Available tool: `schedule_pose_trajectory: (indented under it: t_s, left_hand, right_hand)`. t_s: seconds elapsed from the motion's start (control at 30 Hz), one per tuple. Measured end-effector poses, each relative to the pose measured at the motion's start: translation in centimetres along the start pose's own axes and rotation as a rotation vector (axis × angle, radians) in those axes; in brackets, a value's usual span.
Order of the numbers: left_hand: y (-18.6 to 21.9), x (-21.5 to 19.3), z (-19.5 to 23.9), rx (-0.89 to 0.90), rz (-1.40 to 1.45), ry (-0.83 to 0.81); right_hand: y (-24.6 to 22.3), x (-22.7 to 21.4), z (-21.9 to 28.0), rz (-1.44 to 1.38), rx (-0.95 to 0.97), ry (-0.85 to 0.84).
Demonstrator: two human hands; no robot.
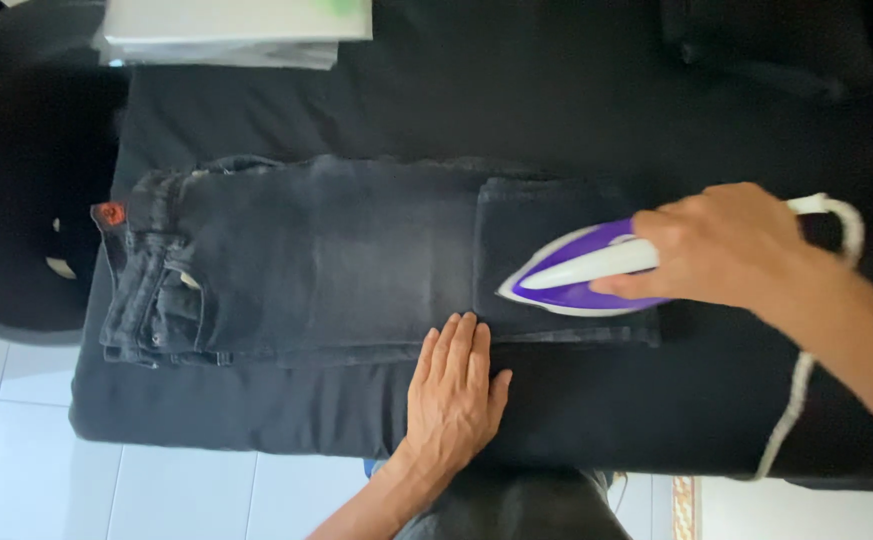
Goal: The recorder irons a pair of black jeans on a flat surface and then folds them.
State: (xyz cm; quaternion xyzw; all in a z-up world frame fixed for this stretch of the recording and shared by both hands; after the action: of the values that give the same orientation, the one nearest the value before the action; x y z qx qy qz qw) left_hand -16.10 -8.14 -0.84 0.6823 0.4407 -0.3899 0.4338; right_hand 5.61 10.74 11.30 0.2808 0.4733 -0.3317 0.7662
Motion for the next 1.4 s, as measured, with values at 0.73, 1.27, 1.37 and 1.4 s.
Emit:
schedule_pose_trajectory:
  t_s: [0.73, 1.27, 1.37, 1.4]
  left_hand:
    - [-0.1, -0.5, -0.4, -0.019, 0.018, 0.011]
    - [-0.7, 1.0, -7.6, -0.027, 0.105, -0.052]
    - [-0.9, 2.4, -6.9, -0.004, 0.034, -0.086]
    - [-1.0, 2.4, -6.7, 0.004, 0.053, -0.104]
  right_hand:
    - [15.9, 11.6, 4.0, 0.054, 0.447, -0.200]
    - [7.8, 16.6, 6.3, -0.400, 0.654, 0.584]
    - [12.3, 21.0, 4.6, -0.353, 0.552, 0.728]
    - [14.1, 23.0, 4.0, -0.473, 0.498, 0.791]
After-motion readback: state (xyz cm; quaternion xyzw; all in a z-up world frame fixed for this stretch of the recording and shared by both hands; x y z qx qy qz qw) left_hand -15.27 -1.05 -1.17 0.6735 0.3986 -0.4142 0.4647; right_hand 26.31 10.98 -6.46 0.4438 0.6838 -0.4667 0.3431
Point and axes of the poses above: each hand's wrist, its own z-axis away from the middle knuckle, its own x-axis out of the palm, y = z × x, the point moved 1 cm from there along -z, towards the middle knuckle, and after that the axes turned 12 degrees about -z, right-handed, at the moved point
